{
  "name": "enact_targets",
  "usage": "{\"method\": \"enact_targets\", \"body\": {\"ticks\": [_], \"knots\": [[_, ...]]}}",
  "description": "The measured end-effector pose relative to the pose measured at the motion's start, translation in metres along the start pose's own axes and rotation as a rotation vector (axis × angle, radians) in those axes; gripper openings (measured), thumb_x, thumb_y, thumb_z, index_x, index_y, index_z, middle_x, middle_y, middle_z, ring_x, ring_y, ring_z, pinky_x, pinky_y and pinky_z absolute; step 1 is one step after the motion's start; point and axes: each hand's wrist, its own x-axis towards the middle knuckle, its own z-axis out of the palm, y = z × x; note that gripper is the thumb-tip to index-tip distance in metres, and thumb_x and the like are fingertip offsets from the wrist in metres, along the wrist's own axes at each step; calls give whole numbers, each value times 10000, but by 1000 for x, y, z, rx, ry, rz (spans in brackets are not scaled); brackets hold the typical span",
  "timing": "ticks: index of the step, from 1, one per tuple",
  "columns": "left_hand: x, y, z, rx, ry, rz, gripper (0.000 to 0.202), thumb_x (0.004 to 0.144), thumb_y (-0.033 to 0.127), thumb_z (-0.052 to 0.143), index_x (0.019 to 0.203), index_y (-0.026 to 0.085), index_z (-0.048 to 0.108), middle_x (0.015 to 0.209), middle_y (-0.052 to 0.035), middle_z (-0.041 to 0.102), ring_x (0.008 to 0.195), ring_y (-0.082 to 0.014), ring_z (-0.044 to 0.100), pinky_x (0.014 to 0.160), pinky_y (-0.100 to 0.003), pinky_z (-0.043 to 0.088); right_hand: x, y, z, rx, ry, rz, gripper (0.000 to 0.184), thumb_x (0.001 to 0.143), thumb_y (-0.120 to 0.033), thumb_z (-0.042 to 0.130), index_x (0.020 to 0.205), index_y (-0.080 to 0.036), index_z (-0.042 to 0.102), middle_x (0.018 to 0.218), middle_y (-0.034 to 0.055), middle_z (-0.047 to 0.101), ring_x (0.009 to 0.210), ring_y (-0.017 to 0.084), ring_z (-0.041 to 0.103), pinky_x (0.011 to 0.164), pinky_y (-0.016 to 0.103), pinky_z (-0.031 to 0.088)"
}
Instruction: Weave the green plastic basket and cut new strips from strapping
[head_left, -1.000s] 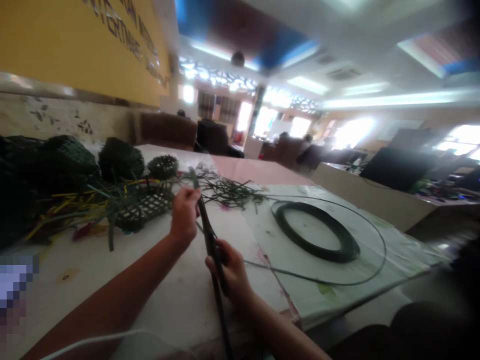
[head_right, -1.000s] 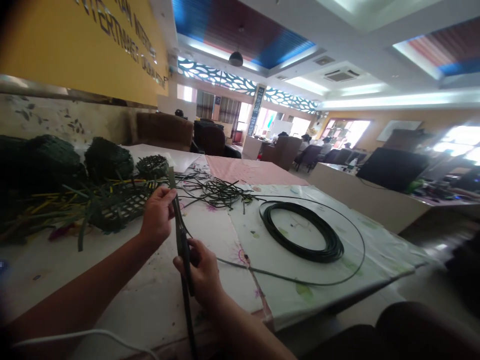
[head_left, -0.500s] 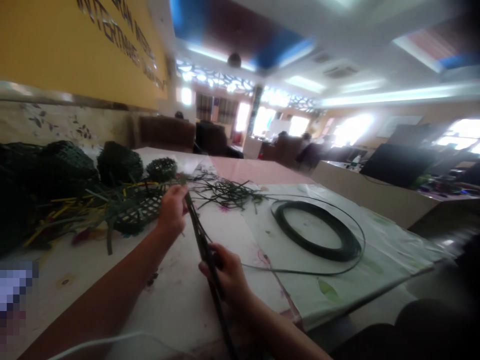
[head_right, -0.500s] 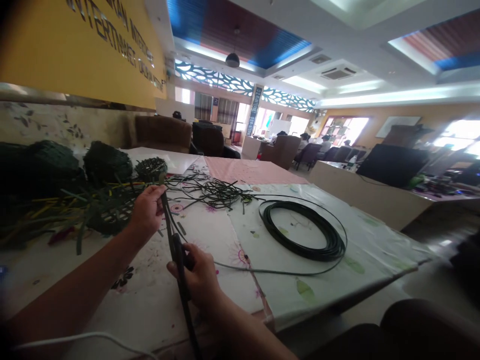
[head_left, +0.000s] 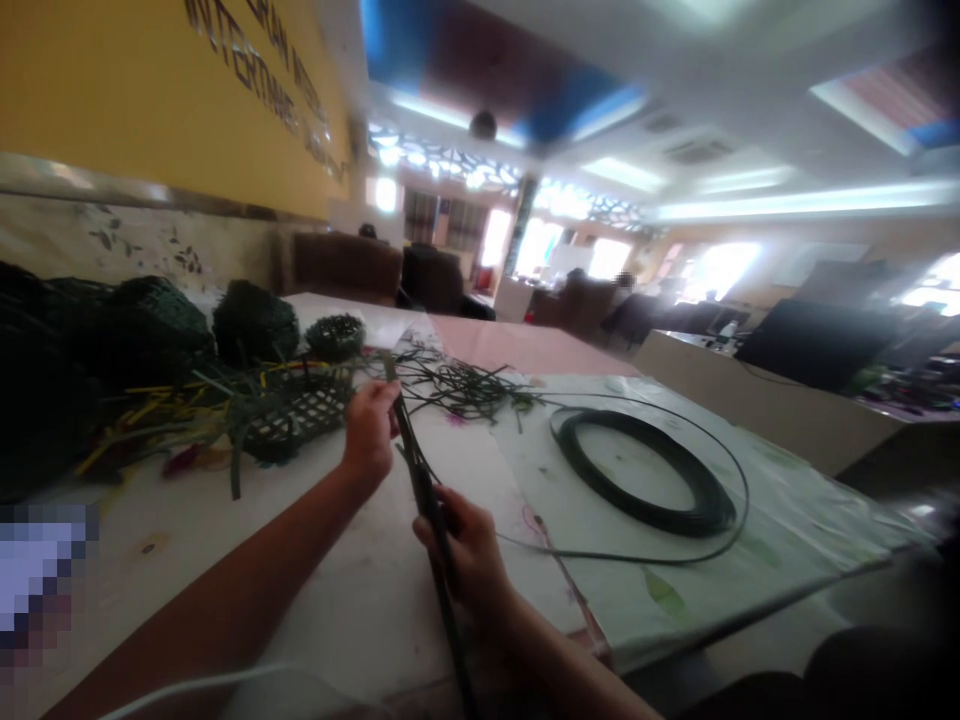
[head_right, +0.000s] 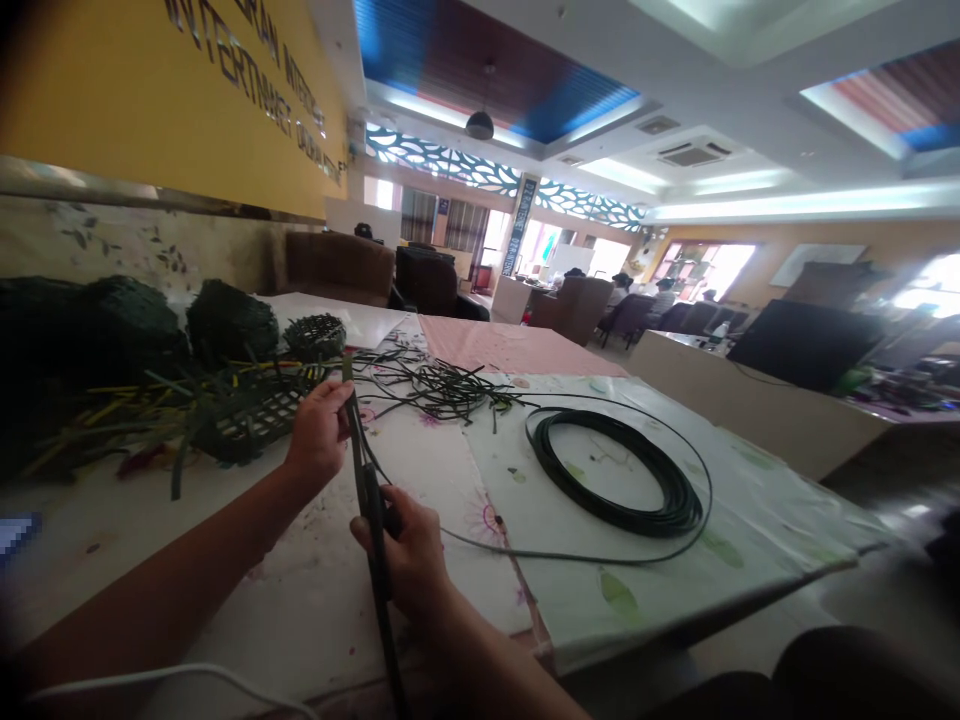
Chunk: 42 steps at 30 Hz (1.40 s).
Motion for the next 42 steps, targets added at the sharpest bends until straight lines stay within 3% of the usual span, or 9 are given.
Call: {"method": "enact_targets", "body": {"ticks": [6, 10, 15, 19, 25, 34, 38, 42], "knots": [[8, 11, -1, 0, -13, -1, 235, 733, 240, 649, 653, 192, 434, 422, 116, 266, 331, -41, 210, 342, -167, 156, 1, 6, 2, 96, -49, 64, 225, 771, -312, 678, 934, -164, 633, 620, -56, 454, 544, 88, 373, 494, 217, 300], [-5, 7, 4, -15, -73, 26, 214, 755, 248, 651, 690, 193, 454, 457, 111, 288, 358, -43, 245, 372, -157, 235, 2, 8, 3, 175, -16, 38, 285, 755, -311, 689, 988, -167, 609, 654, -50, 471, 569, 93, 390, 507, 216, 317], [-15, 1, 6, -1, -78, 44, 232, 763, 284, 651, 688, 199, 448, 484, 102, 311, 370, -47, 270, 411, -164, 323, 1, 4, 2, 118, -4, 5, 263, 767, -324, 675, 971, -171, 611, 644, -50, 456, 569, 96, 381, 512, 220, 324], [-7, 1, 3, -4, -6, 11, 207, 744, 298, 645, 693, 196, 473, 500, 89, 358, 380, -58, 327, 374, -162, 269, 1, 2, -1, 27, -29, -8, 184, 789, -317, 661, 890, -166, 629, 620, -55, 435, 554, 89, 360, 506, 220, 305], [7, 14, -1, -12, 58, -1, 194, 739, 212, 627, 658, 189, 452, 431, 105, 281, 354, -52, 238, 337, -156, 162, 0, 6, -1, 49, -84, 34, 224, 787, -330, 685, 939, -168, 652, 615, -58, 451, 544, 86, 373, 500, 211, 310], [-10, 5, 4, 28, -50, 90, 242, 768, 219, 637, 647, 204, 428, 457, 91, 308, 372, -66, 268, 365, -184, 278, 1, 7, 0, 80, -15, 50, 297, 744, -350, 720, 972, -174, 650, 627, -56, 481, 545, 86, 390, 498, 206, 328], [-8, 2, 2, 27, -34, 95, 243, 753, 235, 653, 654, 205, 433, 466, 92, 323, 375, -66, 279, 368, -184, 293, 1, 4, -1, 76, -38, 44, 251, 766, -356, 708, 931, -178, 643, 621, -59, 472, 539, 82, 382, 496, 207, 315], [4, 3, -2, 5, 20, 32, 221, 746, 220, 616, 638, 196, 425, 443, 100, 303, 356, -57, 247, 342, -170, 214, 1, 2, -2, 57, -57, 26, 167, 790, -329, 678, 813, -174, 620, 599, -62, 409, 540, 82, 358, 493, 211, 285]]}}
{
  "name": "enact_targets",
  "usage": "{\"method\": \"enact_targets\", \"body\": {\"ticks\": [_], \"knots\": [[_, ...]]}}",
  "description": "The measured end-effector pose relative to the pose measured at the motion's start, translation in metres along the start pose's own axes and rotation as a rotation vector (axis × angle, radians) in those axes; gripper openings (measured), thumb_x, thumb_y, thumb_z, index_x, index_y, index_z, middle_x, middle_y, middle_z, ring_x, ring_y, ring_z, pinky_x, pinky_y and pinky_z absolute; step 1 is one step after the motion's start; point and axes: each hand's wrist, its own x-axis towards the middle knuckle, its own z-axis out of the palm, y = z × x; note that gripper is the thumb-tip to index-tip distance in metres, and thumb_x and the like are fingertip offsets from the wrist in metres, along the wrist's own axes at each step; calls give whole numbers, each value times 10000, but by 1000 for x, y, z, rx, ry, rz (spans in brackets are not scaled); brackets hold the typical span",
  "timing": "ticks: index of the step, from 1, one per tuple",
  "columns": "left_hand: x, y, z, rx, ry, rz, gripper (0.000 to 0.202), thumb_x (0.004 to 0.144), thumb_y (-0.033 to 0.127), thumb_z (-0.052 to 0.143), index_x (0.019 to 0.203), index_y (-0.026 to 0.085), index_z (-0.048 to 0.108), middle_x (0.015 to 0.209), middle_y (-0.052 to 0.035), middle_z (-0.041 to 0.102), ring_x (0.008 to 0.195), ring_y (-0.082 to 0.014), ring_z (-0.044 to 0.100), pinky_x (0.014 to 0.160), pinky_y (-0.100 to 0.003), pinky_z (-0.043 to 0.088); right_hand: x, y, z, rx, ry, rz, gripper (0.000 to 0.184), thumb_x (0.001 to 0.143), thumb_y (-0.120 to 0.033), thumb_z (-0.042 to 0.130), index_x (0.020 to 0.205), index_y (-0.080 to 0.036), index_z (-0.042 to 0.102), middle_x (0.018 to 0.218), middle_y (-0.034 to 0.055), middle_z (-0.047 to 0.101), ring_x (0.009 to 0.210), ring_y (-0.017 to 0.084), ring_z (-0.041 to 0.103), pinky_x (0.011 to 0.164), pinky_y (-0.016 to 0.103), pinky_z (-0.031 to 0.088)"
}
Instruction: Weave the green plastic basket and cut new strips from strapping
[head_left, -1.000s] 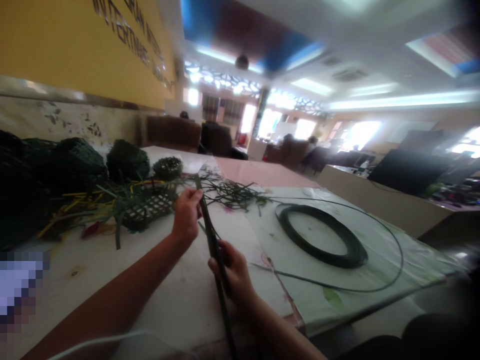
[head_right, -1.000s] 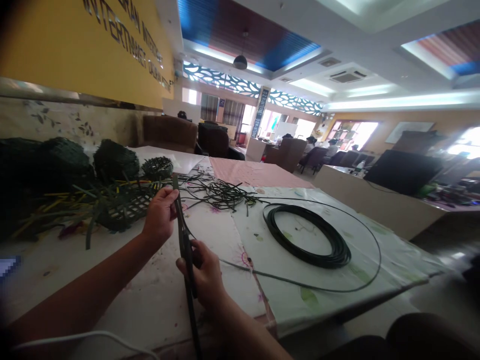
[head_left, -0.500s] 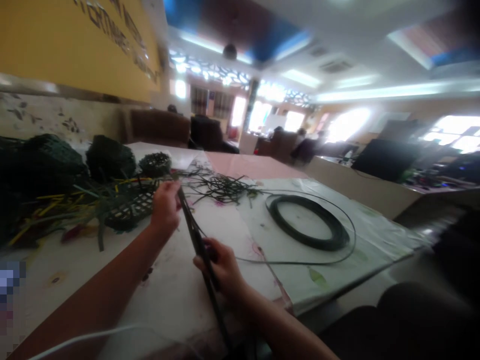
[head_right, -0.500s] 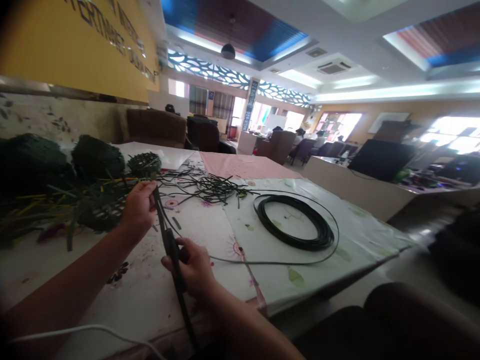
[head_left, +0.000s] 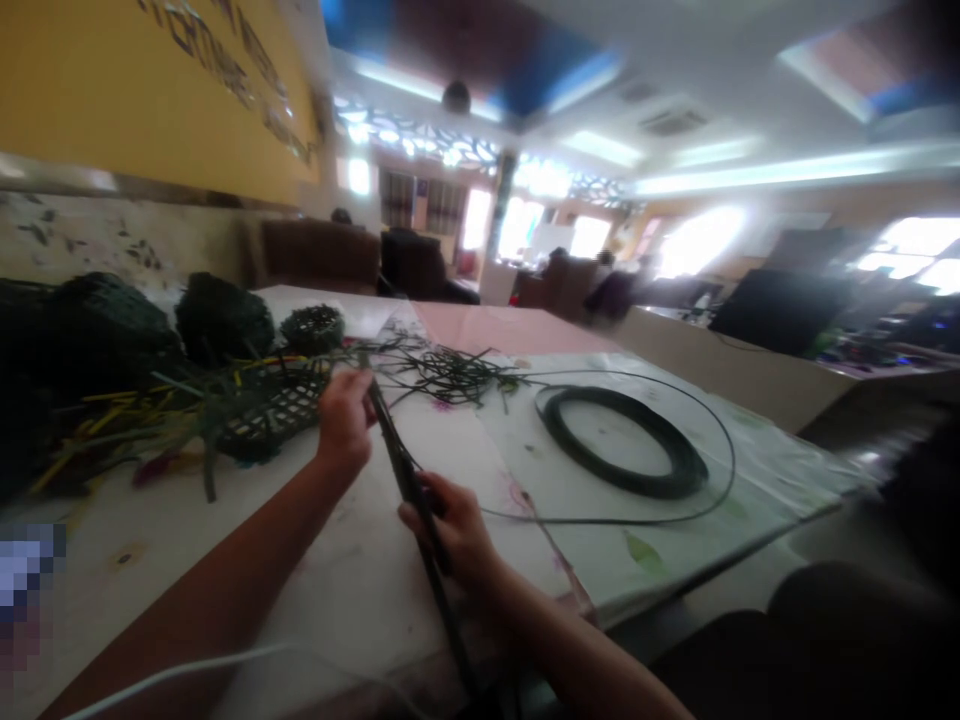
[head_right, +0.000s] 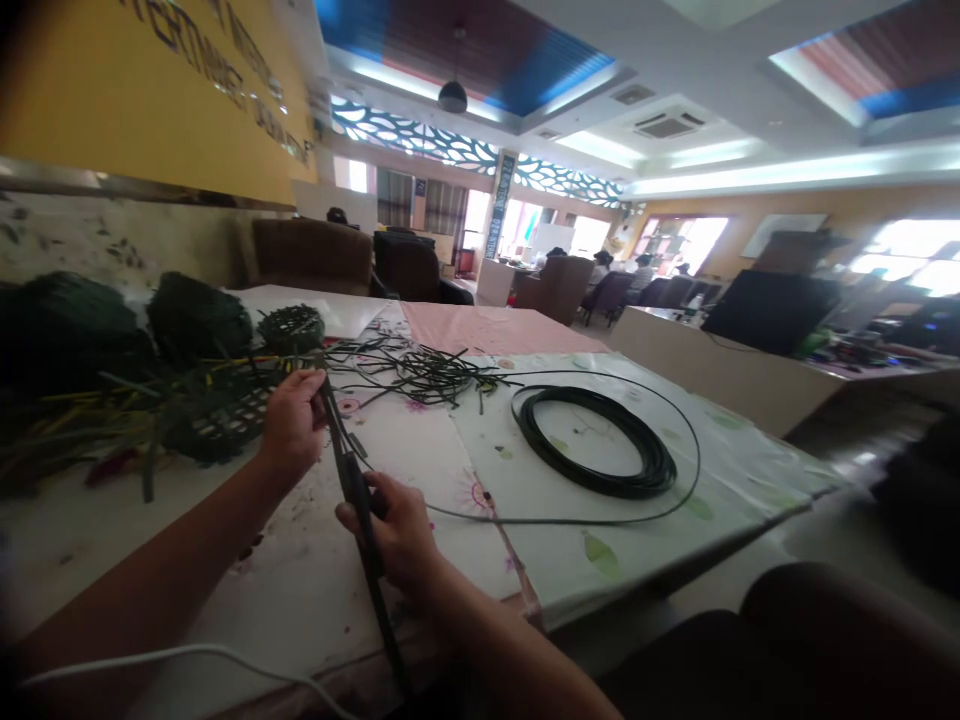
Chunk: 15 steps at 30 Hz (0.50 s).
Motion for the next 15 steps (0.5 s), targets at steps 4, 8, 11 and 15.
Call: {"method": "enact_targets", "body": {"ticks": [4, 8, 11, 15], "knots": [[8, 4, -4, -20, 13, -11, 273, 753, 231, 597, 613, 197, 365, 442, 103, 284, 350, -48, 229, 340, -169, 151, 0, 3, 1, 28, -36, 21, 197, 790, -325, 676, 907, -172, 635, 607, -62, 428, 535, 84, 351, 491, 216, 282], [3, -1, -3, 38, -11, 80, 181, 768, 269, 605, 685, 192, 463, 472, 97, 318, 376, -56, 286, 359, -170, 222, -2, 8, 2, 100, -49, 23, 270, 789, -322, 680, 1012, -180, 623, 652, -56, 442, 558, 88, 360, 503, 218, 289], [-4, -7, -1, 86, -52, 137, 167, 793, 314, 609, 745, 192, 506, 520, 84, 368, 401, -63, 339, 366, -178, 254, -2, 9, 2, 131, -43, 9, 248, 803, -327, 666, 992, -179, 605, 661, -56, 423, 572, 90, 359, 508, 220, 287], [-7, -9, -1, 107, -57, 182, 183, 818, 329, 597, 745, 198, 492, 506, 92, 328, 389, -62, 310, 370, -181, 262, -1, 6, 2, 106, -16, 0, 235, 803, -331, 663, 963, -174, 595, 645, -60, 417, 558, 86, 346, 497, 221, 275]]}}
